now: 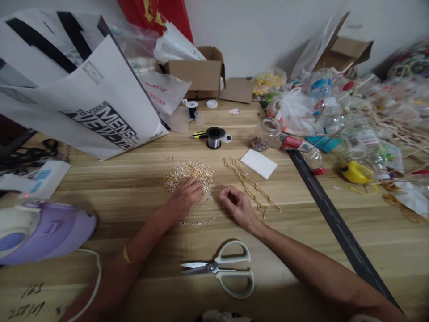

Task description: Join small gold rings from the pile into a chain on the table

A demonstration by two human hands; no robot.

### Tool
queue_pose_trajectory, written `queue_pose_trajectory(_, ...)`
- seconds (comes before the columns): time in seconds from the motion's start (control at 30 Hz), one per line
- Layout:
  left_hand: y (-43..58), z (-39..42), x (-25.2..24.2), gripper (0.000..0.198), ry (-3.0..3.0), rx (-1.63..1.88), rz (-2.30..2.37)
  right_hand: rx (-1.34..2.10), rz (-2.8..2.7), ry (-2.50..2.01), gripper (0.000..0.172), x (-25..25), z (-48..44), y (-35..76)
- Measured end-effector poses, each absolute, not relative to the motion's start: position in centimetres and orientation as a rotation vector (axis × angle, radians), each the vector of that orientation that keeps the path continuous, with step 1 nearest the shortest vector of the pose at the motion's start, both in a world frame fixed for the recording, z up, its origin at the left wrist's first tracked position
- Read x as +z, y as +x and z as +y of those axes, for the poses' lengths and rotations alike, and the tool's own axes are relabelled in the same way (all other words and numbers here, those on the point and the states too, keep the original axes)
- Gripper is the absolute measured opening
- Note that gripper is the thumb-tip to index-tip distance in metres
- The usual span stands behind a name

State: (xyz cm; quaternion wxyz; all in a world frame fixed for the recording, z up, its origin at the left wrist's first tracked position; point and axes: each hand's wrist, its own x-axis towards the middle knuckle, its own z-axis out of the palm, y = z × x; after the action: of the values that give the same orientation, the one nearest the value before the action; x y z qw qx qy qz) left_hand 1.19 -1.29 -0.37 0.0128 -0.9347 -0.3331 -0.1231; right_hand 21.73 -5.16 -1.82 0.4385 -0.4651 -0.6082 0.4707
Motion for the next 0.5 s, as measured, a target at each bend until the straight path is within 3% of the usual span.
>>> queue_pose_trajectory(0.3,1.2,-1.3,-0.2,0.019,-2.926,-0.664,-1.153,1.167,-1.510,-1.146,0.016,-2.0,-5.1,21.8)
queue_pose_trajectory(0.5,1.8,-1.6,1.1,0.013,-2.952,-1.314,-1.664,1.135,-1.524,-1.135,0.015,-1.9,-5.2,21.7)
